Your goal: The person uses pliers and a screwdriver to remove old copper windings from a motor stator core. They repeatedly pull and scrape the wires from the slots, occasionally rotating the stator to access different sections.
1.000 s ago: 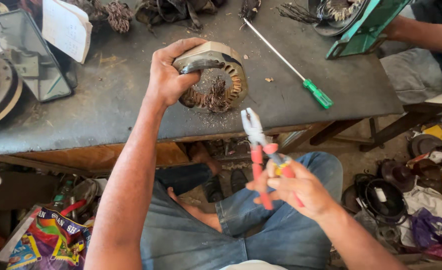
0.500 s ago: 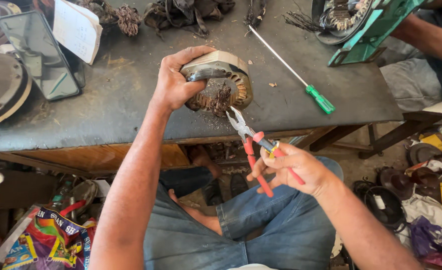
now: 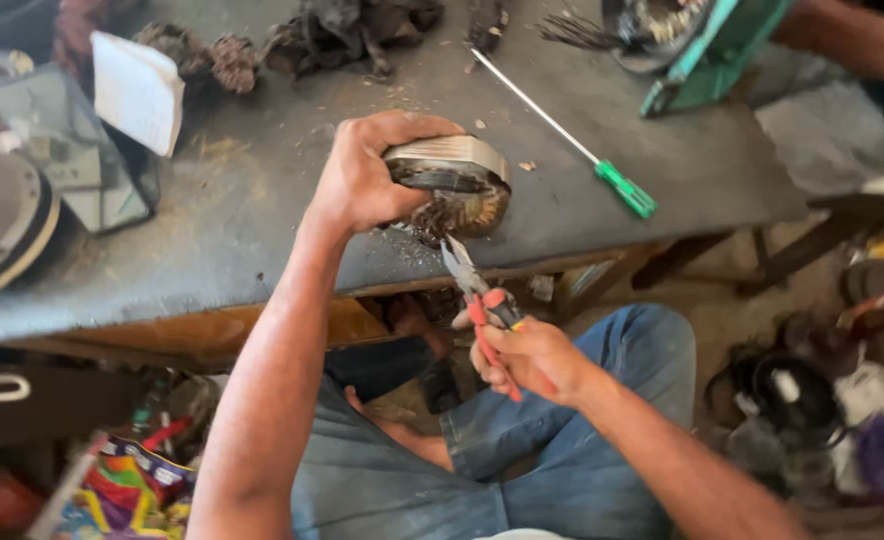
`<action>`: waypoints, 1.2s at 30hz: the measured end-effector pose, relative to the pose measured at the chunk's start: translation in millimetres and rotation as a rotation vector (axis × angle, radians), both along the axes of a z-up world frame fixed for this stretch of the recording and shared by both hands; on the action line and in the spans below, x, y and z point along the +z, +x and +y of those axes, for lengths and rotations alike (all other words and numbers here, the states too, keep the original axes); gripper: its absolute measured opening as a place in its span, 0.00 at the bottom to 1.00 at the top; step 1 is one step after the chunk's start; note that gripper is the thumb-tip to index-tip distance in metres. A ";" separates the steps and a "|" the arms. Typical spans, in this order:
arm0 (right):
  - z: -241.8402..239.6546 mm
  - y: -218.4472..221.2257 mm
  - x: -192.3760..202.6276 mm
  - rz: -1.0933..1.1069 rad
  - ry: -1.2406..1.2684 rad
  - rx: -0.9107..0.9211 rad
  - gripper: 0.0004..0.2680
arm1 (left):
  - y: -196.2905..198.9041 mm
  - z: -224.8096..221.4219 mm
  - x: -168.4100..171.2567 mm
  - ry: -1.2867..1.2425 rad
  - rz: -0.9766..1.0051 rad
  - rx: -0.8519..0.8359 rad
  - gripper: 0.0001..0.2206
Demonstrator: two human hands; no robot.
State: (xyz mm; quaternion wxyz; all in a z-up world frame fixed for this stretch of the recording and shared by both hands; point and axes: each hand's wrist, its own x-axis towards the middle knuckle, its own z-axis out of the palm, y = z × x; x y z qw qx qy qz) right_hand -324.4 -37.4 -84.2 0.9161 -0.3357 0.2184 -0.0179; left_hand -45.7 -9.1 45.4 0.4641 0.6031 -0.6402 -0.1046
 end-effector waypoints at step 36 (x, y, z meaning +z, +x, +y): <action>63.2 -22.9 -47.3 -0.048 -0.160 -0.157 0.11 | -24.6 34.4 1.3 -0.055 -0.045 0.157 0.23</action>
